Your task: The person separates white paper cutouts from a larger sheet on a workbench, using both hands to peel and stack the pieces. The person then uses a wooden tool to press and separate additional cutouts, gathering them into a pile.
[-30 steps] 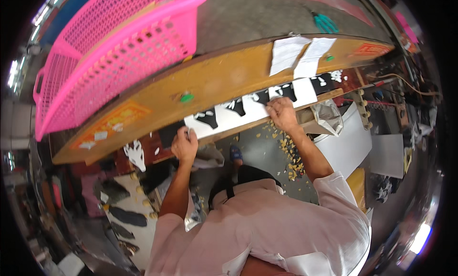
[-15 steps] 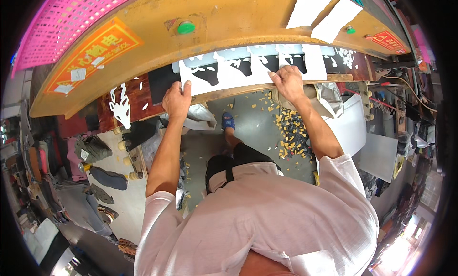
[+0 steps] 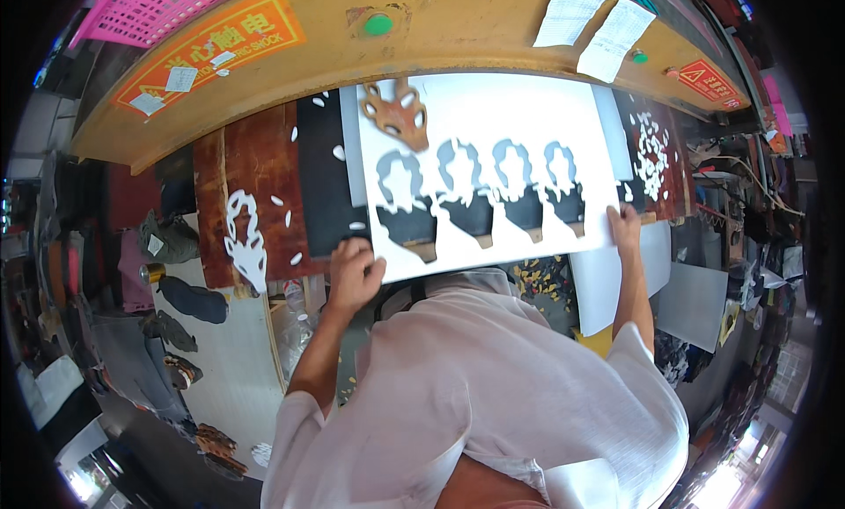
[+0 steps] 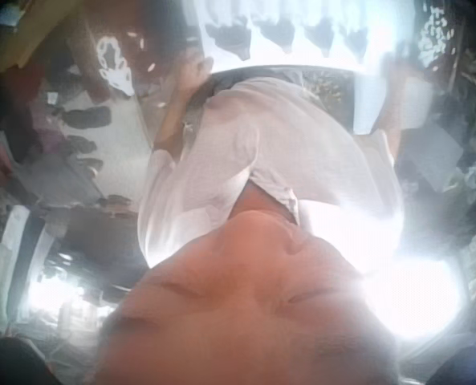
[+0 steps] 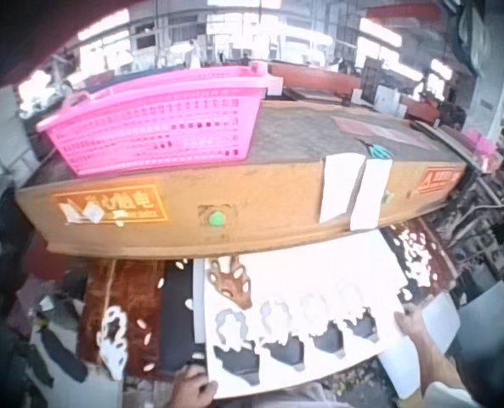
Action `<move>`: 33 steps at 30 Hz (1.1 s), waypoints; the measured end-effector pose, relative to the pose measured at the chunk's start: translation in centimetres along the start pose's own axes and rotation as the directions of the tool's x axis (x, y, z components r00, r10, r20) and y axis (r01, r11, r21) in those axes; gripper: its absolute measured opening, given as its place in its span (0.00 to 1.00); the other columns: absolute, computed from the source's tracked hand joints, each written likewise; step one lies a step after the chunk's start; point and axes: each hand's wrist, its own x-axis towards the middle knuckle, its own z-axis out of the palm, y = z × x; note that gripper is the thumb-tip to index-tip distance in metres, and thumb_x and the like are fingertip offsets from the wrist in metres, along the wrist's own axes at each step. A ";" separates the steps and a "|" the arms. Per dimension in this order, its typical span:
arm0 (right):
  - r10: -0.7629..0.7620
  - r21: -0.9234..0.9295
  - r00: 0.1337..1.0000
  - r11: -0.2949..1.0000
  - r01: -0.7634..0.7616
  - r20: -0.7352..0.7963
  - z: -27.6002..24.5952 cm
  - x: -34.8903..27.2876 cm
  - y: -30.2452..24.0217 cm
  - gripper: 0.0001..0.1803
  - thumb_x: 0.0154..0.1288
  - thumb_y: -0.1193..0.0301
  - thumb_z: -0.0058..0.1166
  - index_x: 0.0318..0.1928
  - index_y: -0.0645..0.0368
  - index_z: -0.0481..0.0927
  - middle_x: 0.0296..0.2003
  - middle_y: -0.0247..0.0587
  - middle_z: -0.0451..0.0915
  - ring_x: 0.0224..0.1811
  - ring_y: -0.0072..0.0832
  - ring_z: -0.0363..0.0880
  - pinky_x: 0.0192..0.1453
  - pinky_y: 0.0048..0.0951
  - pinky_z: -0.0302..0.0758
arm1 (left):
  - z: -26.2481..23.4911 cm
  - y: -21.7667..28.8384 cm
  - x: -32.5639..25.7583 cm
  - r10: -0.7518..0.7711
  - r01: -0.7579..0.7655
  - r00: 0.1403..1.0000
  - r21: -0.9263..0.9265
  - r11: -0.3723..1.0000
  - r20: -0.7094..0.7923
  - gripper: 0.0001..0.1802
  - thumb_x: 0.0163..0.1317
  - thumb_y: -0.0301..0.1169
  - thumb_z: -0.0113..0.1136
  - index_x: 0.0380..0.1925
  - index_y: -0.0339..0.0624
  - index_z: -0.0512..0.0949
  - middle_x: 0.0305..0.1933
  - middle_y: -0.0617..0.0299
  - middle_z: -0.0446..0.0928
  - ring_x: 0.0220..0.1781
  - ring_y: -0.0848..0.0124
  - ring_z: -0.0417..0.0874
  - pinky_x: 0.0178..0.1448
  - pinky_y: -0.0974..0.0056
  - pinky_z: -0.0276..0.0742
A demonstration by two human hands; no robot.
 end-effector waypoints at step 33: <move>0.052 0.138 0.990 0.990 -0.034 -0.131 -2.5 -9.2 9.6 0.17 0.71 0.58 0.67 0.44 0.61 0.87 0.35 0.34 0.83 0.37 0.24 0.78 0.44 0.31 0.74 | 3.8 5.5 -9.4 -0.172 0.191 0.973 0.112 0.975 -0.156 0.22 0.67 0.40 0.70 0.19 0.42 0.74 0.24 0.55 0.76 0.27 0.51 0.81 0.31 0.48 0.73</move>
